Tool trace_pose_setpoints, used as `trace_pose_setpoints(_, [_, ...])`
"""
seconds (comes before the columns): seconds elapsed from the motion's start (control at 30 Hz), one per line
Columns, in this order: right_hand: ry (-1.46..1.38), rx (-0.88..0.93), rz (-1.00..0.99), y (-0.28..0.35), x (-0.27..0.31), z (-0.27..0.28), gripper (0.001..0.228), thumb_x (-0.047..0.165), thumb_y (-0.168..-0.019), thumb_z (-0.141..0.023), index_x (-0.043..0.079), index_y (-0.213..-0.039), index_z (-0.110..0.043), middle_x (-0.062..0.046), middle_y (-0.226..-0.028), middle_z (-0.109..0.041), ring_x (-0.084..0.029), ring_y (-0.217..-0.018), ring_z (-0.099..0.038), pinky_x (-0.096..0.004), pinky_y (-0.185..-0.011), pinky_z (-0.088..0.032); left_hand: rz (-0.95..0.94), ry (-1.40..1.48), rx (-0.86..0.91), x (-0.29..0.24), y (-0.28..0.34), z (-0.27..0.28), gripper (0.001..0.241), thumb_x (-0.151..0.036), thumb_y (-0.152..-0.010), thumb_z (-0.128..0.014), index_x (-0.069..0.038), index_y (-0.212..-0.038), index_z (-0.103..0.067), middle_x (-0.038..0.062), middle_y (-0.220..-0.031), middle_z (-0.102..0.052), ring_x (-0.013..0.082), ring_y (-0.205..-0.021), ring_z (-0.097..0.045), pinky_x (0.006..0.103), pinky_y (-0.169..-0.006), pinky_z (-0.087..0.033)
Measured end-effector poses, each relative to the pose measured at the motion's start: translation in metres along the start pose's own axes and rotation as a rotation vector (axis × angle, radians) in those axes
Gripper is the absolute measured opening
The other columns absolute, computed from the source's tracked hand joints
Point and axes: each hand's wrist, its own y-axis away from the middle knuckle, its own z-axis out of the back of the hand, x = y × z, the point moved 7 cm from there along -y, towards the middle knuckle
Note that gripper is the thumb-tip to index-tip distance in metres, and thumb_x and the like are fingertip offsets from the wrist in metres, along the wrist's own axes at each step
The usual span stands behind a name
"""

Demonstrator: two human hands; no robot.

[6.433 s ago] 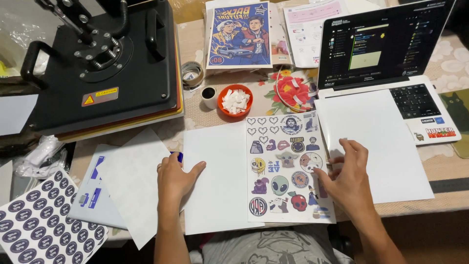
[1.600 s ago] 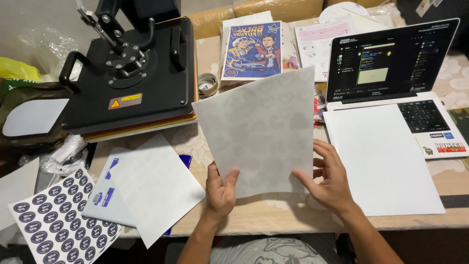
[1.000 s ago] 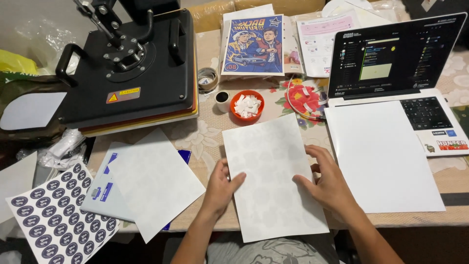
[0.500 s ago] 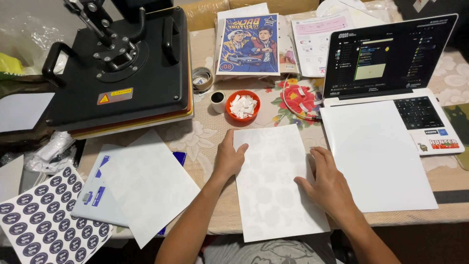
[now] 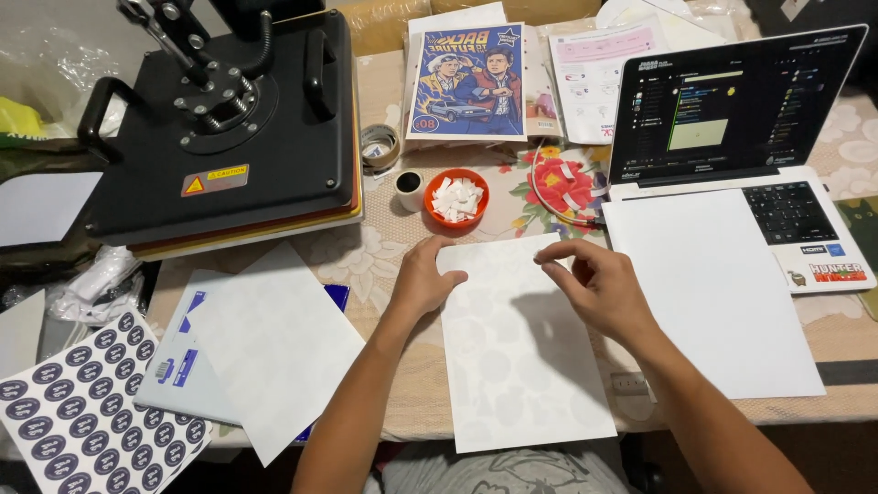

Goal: The person is organizing printed sticker sheets, peeling individual stickers from a backing, and sorting through various documents on a workspace.

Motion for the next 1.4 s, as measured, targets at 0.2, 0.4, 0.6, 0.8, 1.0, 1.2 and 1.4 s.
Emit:
trace_pose_setpoints(0.2, [-0.325, 0.031, 0.034, -0.007, 0.026, -0.013, 0.024, 0.009, -0.096, -0.088, 0.011, -0.120, -0.085, -0.008, -0.100, -0.090, -0.013, -0.074, -0.055, -0.028, -0.067, -0.044, -0.073, -0.127, -0.021, -0.016, 0.013, 0.005, 0.073, -0.020, -0.086, -0.099, -0.001, -0.148, -0.068, 0.026, -0.137, -0.069, 0.0465, -0.134, -0.069, 0.0554, -0.113, -0.061])
trace_pose_setpoints(0.4, [-0.450, 0.026, 0.026, 0.013, 0.044, -0.011, 0.025, 0.013, -0.095, -0.091, 0.007, -0.118, -0.084, -0.006, -0.095, -0.092, -0.010, -0.073, -0.057, -0.026, -0.069, -0.046, -0.480, 0.375, -0.193, -0.083, 0.069, 0.035, 0.030, -0.025, -0.095, -0.094, -0.008, -0.118, -0.084, 0.010, -0.100, -0.082, 0.0239, -0.091, -0.080, 0.0328, -0.077, -0.067])
trace_pose_setpoints(0.6, [-0.320, 0.062, 0.166, 0.029, 0.074, 0.004, 0.016, 0.011, -0.097, -0.087, 0.008, -0.112, -0.086, -0.006, -0.087, -0.091, -0.017, -0.072, -0.061, -0.030, -0.069, -0.051, -0.634, 0.521, -0.070, -0.132, 0.113, 0.055, 0.011, -0.014, -0.108, -0.077, -0.009, -0.106, -0.087, 0.009, -0.087, -0.079, 0.0178, -0.076, -0.071, 0.0335, -0.070, -0.062])
trace_pose_setpoints(0.8, [-0.220, 0.060, 0.271, 0.038, 0.092, 0.013, 0.010, 0.012, -0.095, -0.086, 0.012, -0.105, -0.086, -0.004, -0.082, -0.088, -0.019, -0.073, -0.066, -0.032, -0.070, -0.055, -0.675, 0.484, -0.022, -0.139, 0.120, 0.053, 0.010, -0.013, -0.105, -0.078, -0.008, -0.100, -0.085, 0.009, -0.082, -0.077, 0.0187, -0.072, -0.069, 0.0325, -0.066, -0.060])
trace_pose_setpoints(1.0, [-0.200, 0.043, 0.334, 0.044, 0.106, 0.016, 0.009, 0.010, -0.094, -0.086, 0.013, -0.103, -0.085, -0.005, -0.085, -0.086, -0.020, -0.074, -0.068, -0.033, -0.067, -0.056, -0.696, 0.480, -0.003, -0.138, 0.120, 0.047, 0.010, -0.012, -0.105, -0.077, -0.007, -0.102, -0.085, 0.009, -0.079, -0.075, 0.0187, -0.072, -0.069, 0.0329, -0.066, -0.060])
trace_pose_setpoints(1.2, [-0.094, -0.136, 0.431, 0.050, 0.113, 0.023, 0.008, 0.013, -0.092, -0.090, 0.015, -0.097, -0.084, -0.002, -0.098, -0.086, -0.019, -0.077, -0.067, -0.032, -0.065, -0.057, -0.678, 0.551, -0.015, -0.136, 0.118, 0.043, 0.011, -0.010, -0.106, -0.076, -0.006, -0.102, -0.086, 0.009, -0.078, -0.074, 0.0165, -0.070, -0.066, 0.0339, -0.064, -0.059])
trace_pose_setpoints(1.4, [-0.128, -0.036, 0.529, 0.061, 0.119, 0.017, 0.024, 0.018, -0.094, -0.090, 0.008, -0.112, -0.078, -0.008, -0.101, -0.079, -0.019, -0.087, -0.071, -0.028, -0.070, -0.059, -0.575, 0.519, -0.016, -0.134, 0.126, 0.031, 0.013, -0.017, -0.109, -0.073, -0.010, -0.106, -0.084, 0.003, -0.099, -0.082, 0.0141, -0.085, -0.070, 0.0288, -0.076, -0.055])
